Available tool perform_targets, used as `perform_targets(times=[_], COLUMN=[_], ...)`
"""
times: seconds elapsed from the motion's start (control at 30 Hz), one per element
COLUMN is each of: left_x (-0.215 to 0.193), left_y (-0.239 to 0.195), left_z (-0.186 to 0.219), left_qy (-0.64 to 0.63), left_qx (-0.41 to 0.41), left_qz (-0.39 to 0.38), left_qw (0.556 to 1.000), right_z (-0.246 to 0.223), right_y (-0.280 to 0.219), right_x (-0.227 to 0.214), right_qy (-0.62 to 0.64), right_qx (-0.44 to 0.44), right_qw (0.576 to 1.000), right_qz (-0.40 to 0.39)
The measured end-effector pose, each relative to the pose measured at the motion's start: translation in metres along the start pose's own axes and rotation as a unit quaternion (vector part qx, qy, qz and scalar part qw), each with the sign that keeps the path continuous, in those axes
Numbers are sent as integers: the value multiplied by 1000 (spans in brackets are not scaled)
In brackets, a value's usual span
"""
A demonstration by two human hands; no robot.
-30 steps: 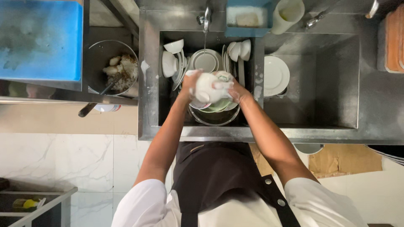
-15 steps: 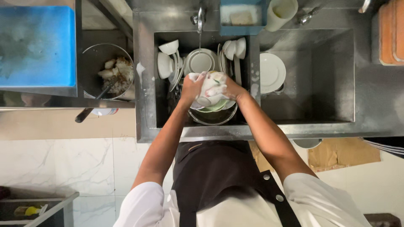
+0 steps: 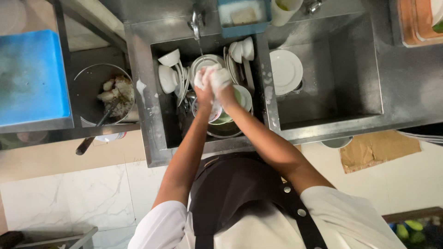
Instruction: The person washes dishes in a double-basin stainless steel sink. They rinse a plastic container, wash their hands, scrub the sink surface, then wash several plates and bowls using a sponge and running water, placing cleaned items into the adjacent basin.
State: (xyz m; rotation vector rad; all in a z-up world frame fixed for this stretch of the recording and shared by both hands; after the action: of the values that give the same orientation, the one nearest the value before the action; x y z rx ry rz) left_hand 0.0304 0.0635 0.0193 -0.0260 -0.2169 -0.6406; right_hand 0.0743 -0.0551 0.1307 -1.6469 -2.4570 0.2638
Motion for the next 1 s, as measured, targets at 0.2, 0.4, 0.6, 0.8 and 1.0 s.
perform_targets(times=[0.2, 0.4, 0.6, 0.8, 1.0], left_x=[-53, -42, -20, -26, -28], left_y=[12, -12, -11, -13, -4], left_z=[-14, 31, 50, 37, 32], left_qy=[-117, -37, 23, -73, -43], left_qx=[-400, 125, 166, -83, -69], left_qz=[-212, -237, -105, -137, -111], left_qw=[884, 963, 980, 984, 990], right_z=[16, 45, 39, -9, 6], right_y=[-40, 12, 10, -38, 9], right_x=[-2, 7, -13, -6, -11], right_qy=[-238, -130, -93, -246, 31], right_qx=[-165, -83, -86, -284, -91], right_qw=[934, 987, 989, 926, 995], right_qz=[-212, -43, 71, -37, 10])
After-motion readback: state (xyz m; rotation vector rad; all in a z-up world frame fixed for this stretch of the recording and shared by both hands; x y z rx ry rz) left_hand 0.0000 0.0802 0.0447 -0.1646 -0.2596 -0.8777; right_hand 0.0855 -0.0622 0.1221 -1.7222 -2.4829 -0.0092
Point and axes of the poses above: each hand's wrist, its own y-axis towards the middle knuckle, its own x-axis out of the palm, z = x × y, the point moved 2 cm from there along y, towards the middle knuckle, and after that the axes turned 7 degrees about z, right-handed, at the moved point
